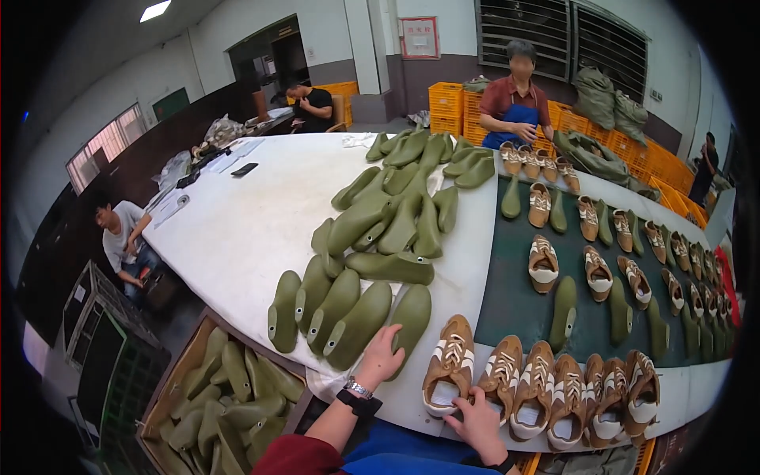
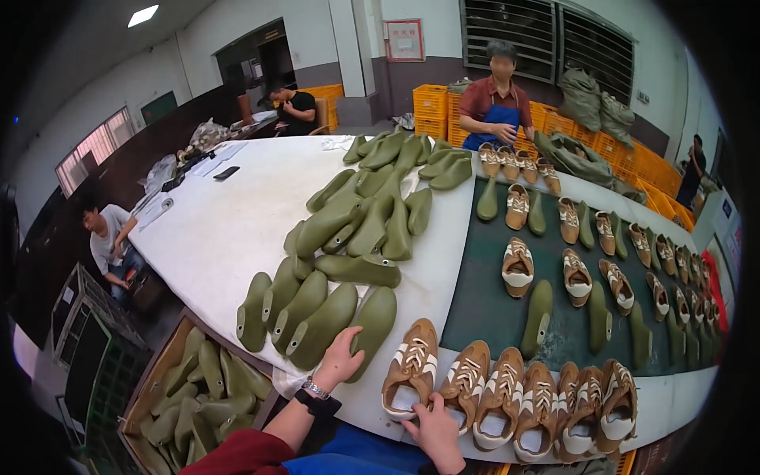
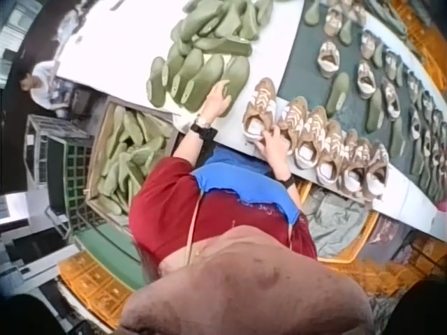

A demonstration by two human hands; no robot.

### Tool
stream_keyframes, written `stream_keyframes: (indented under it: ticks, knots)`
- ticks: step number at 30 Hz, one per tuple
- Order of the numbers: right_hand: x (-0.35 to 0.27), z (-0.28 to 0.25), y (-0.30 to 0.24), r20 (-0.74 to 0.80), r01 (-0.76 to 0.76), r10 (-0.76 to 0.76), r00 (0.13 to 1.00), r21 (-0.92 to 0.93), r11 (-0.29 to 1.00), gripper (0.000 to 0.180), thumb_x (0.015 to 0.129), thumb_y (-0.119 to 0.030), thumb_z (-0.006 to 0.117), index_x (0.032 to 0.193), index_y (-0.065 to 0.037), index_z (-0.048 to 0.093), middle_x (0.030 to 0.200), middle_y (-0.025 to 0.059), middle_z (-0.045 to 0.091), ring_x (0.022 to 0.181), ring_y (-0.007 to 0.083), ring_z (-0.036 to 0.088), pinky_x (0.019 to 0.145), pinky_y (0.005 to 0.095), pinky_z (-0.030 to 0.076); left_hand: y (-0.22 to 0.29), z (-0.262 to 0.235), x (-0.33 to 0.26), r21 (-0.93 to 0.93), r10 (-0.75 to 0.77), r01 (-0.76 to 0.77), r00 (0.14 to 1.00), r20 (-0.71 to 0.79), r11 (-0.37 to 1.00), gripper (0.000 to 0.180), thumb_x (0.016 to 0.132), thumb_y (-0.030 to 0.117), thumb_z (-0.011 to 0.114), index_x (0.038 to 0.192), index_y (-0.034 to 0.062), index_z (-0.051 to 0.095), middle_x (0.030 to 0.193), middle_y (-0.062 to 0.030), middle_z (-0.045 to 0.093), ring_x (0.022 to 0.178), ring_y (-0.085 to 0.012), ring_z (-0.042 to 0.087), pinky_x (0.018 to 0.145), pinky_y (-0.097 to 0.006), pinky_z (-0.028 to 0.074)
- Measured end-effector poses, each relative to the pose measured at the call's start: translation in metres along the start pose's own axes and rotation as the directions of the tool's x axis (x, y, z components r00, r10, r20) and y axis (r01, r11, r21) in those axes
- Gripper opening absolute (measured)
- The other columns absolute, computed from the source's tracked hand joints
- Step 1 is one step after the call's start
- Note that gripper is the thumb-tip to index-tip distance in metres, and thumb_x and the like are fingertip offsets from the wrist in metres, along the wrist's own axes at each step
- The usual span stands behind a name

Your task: Sort and pair shoe components on an industrial conveyor table.

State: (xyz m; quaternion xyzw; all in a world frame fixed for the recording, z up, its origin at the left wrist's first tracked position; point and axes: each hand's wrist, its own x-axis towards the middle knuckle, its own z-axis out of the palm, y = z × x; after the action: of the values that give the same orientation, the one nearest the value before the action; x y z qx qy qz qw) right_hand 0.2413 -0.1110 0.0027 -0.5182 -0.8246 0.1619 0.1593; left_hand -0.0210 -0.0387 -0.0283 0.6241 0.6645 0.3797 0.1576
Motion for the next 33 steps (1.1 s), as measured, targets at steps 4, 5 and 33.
stream_keyframes:
  ticks: [4,5,33]
  knots:
    - [0.003,0.003,0.003,-0.001,0.007,-0.007,1.0,0.0,1.0,0.035,0.069,-0.032,0.074,0.096,-0.013,0.063,0.111,0.0148,0.049,0.082,0.0318,0.06,0.061,0.04,0.052,0.027,-0.009,-0.001,0.306,-0.071,0.018,0.984,0.163,0.952,0.06,0.077,0.018,0.062,0.13,0.0099,0.038,0.123,-0.0238,0.043,0.106,-0.0405,0.05,0.085,-0.047,0.045]
    - [0.005,0.001,0.001,-0.01,0.024,-0.024,1.0,-0.004,1.0,0.034,0.069,-0.031,0.073,0.096,-0.013,0.062,0.112,0.0155,0.049,0.081,0.0321,0.06,0.061,0.0398,0.051,0.019,-0.009,-0.003,0.45,0.062,-0.119,0.988,0.139,0.885,0.062,0.075,0.018,0.062,0.131,0.0091,0.037,0.123,-0.0248,0.043,0.106,-0.0393,0.05,0.081,-0.046,0.047]
    - [0.004,-0.009,0.01,0.109,-0.008,-0.008,0.994,0.148,0.989,0.031,0.069,-0.025,0.073,0.092,-0.008,0.06,0.105,0.0151,0.045,0.08,0.0324,0.058,0.06,0.0405,0.052,0.033,-0.019,0.056,0.327,0.106,-0.351,0.807,0.582,0.877,0.052,0.074,0.025,0.066,0.122,0.0193,0.045,0.083,-0.0244,0.059,0.075,-0.0419,0.06,0.069,-0.047,0.05]
